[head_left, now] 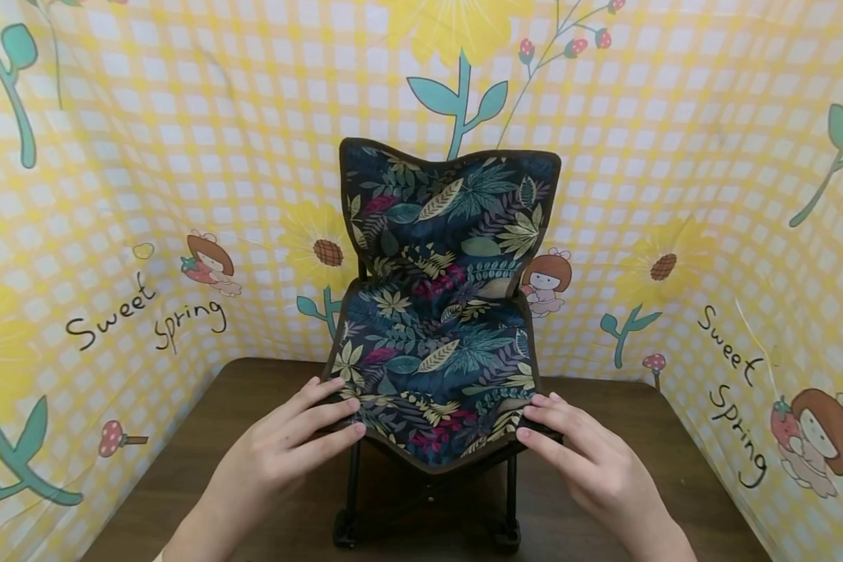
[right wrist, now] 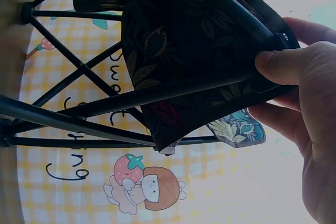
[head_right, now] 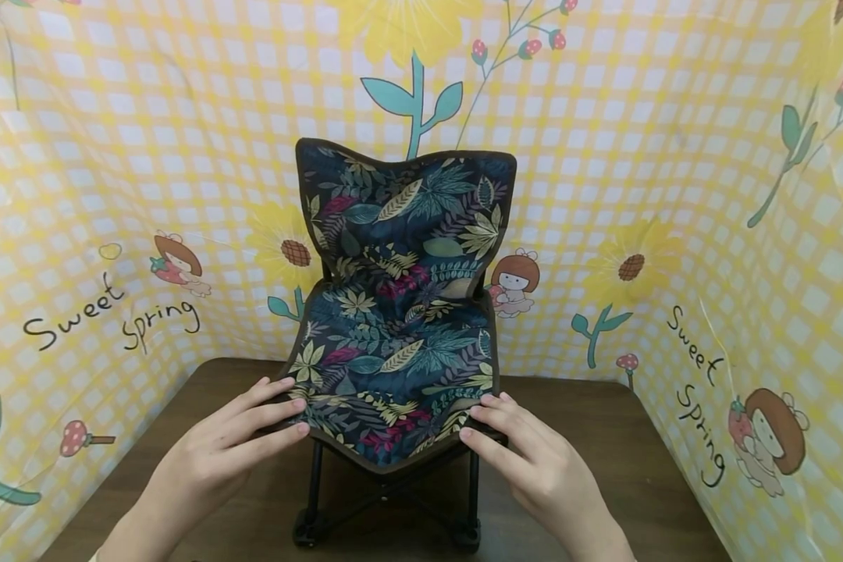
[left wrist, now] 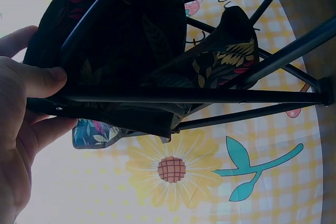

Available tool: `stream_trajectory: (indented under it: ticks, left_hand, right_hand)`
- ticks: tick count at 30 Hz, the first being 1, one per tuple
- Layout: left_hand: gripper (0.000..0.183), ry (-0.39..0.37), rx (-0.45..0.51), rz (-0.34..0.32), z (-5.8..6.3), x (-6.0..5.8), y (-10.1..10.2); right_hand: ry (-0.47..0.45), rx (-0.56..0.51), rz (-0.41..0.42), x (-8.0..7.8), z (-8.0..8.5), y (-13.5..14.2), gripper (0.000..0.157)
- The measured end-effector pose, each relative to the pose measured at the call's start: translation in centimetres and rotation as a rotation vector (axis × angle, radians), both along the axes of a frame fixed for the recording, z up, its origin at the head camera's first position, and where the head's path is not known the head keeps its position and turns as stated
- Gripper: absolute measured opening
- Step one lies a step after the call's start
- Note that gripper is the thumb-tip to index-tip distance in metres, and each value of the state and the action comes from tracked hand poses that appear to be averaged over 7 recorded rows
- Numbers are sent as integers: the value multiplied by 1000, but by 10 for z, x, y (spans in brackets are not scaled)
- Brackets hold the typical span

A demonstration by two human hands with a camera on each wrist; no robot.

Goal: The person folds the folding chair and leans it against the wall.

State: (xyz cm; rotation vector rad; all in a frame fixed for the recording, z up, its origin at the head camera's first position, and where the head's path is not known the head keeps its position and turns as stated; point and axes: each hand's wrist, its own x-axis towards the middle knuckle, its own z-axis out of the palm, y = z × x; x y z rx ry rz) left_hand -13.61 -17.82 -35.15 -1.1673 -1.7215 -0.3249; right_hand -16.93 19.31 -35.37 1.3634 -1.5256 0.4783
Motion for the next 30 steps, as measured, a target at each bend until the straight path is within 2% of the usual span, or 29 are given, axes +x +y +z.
stream_trajectory:
  ticks: [30]
  left_hand:
    - [30, 21, -19, -11, 9, -4, 4]
  right_hand:
    - [-1, 13, -9, -1, 8, -5, 27]
